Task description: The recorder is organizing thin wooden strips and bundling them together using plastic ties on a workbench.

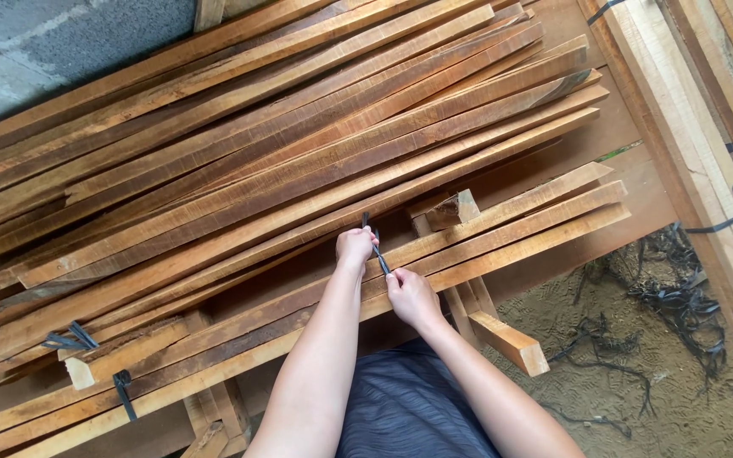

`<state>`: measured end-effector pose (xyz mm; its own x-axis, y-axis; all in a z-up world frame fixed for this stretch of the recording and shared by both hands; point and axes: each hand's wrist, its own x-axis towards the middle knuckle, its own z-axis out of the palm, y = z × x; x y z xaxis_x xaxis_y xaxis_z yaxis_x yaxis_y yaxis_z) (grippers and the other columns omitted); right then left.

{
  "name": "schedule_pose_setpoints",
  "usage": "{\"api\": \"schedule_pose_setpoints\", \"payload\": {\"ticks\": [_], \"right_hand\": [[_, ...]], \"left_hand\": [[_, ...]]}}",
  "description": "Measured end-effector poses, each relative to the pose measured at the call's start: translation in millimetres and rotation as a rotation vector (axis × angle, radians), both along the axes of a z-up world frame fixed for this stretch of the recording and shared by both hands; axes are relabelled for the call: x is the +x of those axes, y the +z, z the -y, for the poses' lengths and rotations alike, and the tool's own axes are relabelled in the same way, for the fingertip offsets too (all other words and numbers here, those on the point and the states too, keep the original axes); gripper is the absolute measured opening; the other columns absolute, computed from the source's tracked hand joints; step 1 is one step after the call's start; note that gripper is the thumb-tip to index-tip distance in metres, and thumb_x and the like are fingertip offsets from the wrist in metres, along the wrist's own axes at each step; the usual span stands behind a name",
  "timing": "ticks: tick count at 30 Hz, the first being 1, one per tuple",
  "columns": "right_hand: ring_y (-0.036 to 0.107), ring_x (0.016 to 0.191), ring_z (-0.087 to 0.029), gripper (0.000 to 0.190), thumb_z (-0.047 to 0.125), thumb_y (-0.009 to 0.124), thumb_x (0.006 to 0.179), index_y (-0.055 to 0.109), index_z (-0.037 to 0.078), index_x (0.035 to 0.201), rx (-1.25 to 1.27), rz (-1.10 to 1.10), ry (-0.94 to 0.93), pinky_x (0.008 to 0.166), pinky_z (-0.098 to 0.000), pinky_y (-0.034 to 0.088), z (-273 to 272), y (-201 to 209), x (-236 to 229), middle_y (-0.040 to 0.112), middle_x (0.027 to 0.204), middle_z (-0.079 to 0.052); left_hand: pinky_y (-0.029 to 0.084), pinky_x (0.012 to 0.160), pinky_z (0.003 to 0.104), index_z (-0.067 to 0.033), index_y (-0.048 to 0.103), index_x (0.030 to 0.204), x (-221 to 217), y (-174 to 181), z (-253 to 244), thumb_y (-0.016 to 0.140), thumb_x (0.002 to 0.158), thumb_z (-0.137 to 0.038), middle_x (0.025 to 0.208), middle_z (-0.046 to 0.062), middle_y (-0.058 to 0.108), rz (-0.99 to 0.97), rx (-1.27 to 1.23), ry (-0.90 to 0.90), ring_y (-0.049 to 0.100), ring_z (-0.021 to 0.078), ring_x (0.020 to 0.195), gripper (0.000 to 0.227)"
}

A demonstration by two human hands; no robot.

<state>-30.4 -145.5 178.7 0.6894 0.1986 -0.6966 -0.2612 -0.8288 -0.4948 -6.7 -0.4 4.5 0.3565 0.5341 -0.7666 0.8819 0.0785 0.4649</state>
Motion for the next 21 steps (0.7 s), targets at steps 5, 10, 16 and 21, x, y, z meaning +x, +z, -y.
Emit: {"api": "schedule_pose_setpoints", "payload": {"ticks": [5,10,16,21], "right_hand": [[0.069,0.100,-0.032,0.031,0.029,0.054,0.092,0.079,0.011,0.088,0.143,-0.067,-0.072,0.087,-0.0447,0.052,2.2,-20.3,-1.6,0.077,0.088,-0.015],[0.073,0.058,-0.021,0.026,0.017,0.061,0.094,0.078,0.012,0.113,0.267,-0.033,-0.065,0.070,-0.0356,0.057,7.9,17.5,18.5,0.080,0.092,-0.012],[0.069,0.099,-0.030,0.031,0.030,0.078,0.086,0.077,0.016,0.113,0.127,0.479,0.218,0.089,-0.0437,0.056,-24.5,-30.2,49.0,0.078,0.094,-0.005],[0.070,0.110,-0.025,0.024,0.053,0.062,0.090,0.079,0.040,0.100,-0.137,0.187,0.209,0.096,-0.0379,0.052,-37.1,-29.4,72.0,0.078,0.099,0.006]], "left_hand": [[0.050,0.083,0.029,-0.0307,0.078,0.078,3.7,45.7,-4.0,0.056,0.092,-0.045,0.072,-0.013,0.075,0.009,-0.008,-0.066,0.072,0.0167,0.096,0.029],[0.052,0.085,0.030,-0.0243,0.080,0.087,-5.4,67.2,-14.5,0.059,0.096,-0.048,0.082,-0.002,0.078,0.290,-0.093,-0.162,0.073,0.0204,0.097,0.033],[0.055,0.087,0.036,-0.0294,0.081,0.101,-22.0,81.0,-16.0,0.066,0.096,-0.052,0.089,0.003,0.078,0.372,-0.075,-0.153,0.072,0.0225,0.104,0.028],[0.055,0.096,0.042,-0.0261,0.079,0.113,-40.5,110.4,-25.9,0.070,0.089,-0.039,0.109,0.006,0.079,0.188,-0.034,-0.420,0.069,0.0301,0.116,0.029]]}}
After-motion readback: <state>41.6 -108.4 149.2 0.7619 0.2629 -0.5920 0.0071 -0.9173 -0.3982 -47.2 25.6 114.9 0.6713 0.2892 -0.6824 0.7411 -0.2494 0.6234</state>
